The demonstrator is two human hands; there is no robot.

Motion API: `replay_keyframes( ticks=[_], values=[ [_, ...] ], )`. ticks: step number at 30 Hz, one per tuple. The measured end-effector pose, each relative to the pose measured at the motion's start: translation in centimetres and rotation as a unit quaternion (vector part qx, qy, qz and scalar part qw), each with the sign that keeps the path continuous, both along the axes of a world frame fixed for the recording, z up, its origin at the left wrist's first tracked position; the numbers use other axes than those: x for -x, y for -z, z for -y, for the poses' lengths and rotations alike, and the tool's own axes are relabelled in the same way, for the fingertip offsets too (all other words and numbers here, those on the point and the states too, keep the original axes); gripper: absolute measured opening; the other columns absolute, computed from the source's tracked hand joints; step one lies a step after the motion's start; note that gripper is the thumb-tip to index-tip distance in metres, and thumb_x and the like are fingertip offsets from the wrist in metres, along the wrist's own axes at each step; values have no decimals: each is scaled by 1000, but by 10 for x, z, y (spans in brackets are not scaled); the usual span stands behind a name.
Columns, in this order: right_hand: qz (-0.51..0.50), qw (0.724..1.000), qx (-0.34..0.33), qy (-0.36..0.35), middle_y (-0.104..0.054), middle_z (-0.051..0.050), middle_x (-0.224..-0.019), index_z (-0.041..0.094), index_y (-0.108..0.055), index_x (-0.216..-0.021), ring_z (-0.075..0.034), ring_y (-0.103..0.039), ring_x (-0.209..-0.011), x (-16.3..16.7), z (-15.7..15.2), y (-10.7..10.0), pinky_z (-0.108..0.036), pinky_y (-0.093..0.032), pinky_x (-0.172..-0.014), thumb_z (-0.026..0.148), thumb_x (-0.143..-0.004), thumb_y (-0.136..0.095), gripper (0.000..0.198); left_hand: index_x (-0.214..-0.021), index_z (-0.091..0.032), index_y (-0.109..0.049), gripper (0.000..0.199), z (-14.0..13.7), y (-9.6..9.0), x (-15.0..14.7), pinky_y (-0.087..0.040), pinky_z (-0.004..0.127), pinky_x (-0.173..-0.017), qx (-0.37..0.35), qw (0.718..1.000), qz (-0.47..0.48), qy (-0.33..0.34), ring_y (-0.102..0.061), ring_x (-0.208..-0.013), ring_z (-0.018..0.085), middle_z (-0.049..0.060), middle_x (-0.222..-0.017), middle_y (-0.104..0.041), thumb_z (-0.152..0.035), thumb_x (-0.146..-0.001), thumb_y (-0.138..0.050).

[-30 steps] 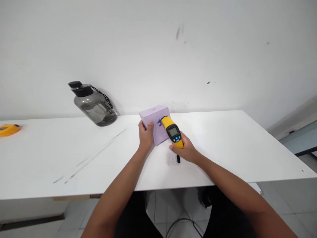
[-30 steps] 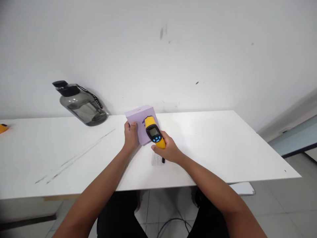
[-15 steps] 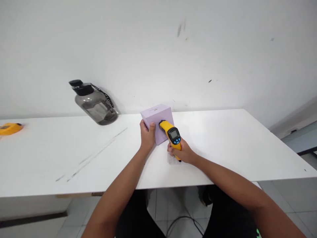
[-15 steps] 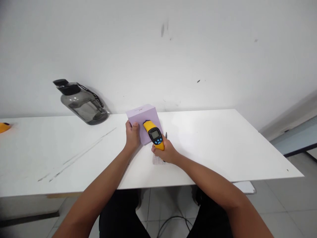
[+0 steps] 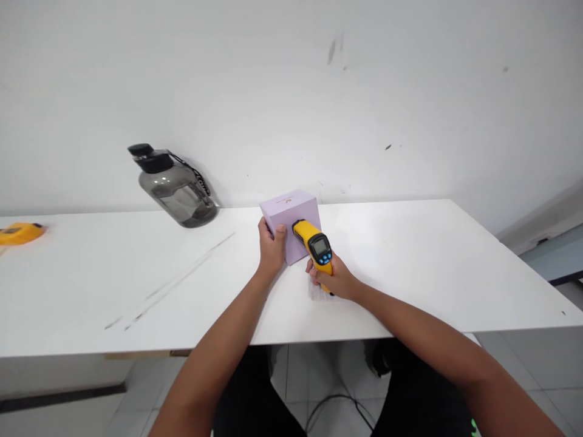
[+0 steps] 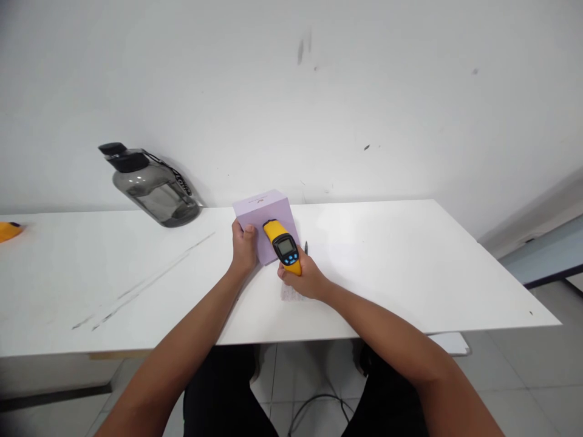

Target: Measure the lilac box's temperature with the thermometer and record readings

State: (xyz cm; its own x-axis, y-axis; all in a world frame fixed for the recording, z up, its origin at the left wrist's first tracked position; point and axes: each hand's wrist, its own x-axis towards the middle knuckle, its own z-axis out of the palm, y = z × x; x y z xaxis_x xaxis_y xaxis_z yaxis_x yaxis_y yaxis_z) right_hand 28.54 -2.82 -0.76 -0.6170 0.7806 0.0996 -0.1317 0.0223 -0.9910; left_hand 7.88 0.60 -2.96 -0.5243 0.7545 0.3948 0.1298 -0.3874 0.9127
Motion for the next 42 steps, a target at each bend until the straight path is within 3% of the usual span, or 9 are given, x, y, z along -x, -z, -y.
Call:
replay_keyframes(
  ticks=[16,25,30,35,42],
  values=[
    [46,999,5,13,-57,5,-75,26,-49,-94,-15,-57,-64,0,2,-6,-31,-49,-58,45,-78,-83,42,-131,-25,-56,79,-1,1,1,-53,47,-104,-6,1000,16,14,-65,-121,30,13,-131,-66,-82,-78,-72],
    [58,998,-25,21,-56,3,-80,27,-49,-103,-15,-54,-66,-1,-2,11,-30,-46,-57,49,-82,-79,43,-133,-26,-55,77,-1,0,-1,-55,44,-103,-5,1000,7,14,-64,-123,28,13,-133,-64,-80,-81,-71],
    [43,992,-59,102,-53,4,-82,27,-51,-109,-15,-51,-66,1,1,10,-32,-46,-60,47,-83,-74,40,-131,-26,-56,76,-1,-2,0,-56,43,-101,-3,1000,11,12,-65,-121,28,13,-130,-65,-82,-82,-69],
    [43,968,-76,235,-59,1,-91,28,-49,-125,-19,-58,-77,1,2,0,-35,-50,-68,43,-79,-75,55,-124,-26,-57,73,-3,-3,0,-56,44,-99,-13,1000,22,14,-67,-116,28,11,-124,-67,-83,-80,-69],
    [34,965,-43,258,-61,0,-97,28,-48,-132,-19,-60,-79,1,-2,-3,-35,-52,-70,42,-82,-74,59,-120,-27,-58,71,-5,-5,1,-56,47,-98,-18,1000,22,9,-68,-113,30,11,-122,-68,-84,-78,-70]
  ],
)
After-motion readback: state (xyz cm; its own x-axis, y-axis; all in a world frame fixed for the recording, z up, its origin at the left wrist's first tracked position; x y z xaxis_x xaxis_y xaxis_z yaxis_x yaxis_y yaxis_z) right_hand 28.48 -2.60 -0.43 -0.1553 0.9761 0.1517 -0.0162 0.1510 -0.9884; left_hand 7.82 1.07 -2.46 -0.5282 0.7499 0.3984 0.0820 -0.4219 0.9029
